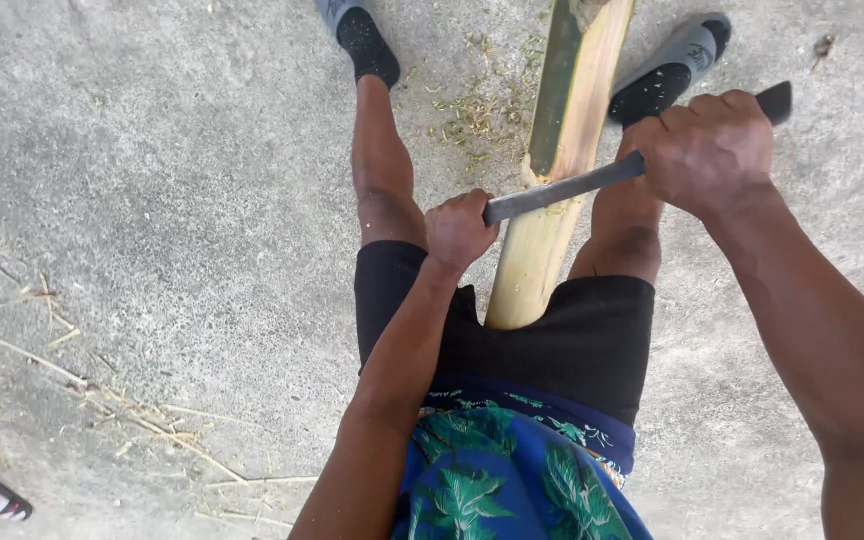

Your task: Scraping and shaping a piece of bamboo using a knife.

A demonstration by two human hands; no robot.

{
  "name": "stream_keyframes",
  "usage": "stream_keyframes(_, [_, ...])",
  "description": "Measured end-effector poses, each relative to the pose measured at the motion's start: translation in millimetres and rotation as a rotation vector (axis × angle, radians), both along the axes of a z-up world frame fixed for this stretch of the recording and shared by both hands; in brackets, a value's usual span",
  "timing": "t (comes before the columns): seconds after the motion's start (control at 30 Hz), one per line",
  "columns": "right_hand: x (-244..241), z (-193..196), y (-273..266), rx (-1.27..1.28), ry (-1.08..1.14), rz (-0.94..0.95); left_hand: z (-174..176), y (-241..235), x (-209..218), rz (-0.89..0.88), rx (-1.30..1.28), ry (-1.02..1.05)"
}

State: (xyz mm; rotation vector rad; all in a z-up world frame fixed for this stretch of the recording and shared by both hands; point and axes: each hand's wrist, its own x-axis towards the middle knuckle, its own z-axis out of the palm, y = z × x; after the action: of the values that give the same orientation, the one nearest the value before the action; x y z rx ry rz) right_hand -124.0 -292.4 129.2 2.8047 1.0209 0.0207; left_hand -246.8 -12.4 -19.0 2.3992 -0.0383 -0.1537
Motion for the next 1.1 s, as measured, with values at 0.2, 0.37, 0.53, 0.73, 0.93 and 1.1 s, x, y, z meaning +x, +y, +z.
stream_keyframes(0.2, [13,30,18,0.015,0.061,-0.009,2,3,6,0.027,-0.023,-0.01])
stream_keyframes(0.37, [11,3,13,-0.055,0.028,0.013,-9,1,0,-0.008,0.005,0.06])
stream_keyframes(0.53, [17,15,10,-0.096,0.019,0.035,-5,-6,5,0.026,-0.031,-0.001])
stream_keyframes(0.73, [22,5,21,-0.103,0.042,0.062,-20,-7,-16,0.022,-0.02,0.092])
stream_keyframes(0.93, [39,20,38,-0.198,0.178,0.058,-21,0,-4,0.096,0.044,0.191])
stream_keyframes(1.1, [49,-6,41,-0.255,0.149,0.029,-21,18,31,0.065,0.076,0.202])
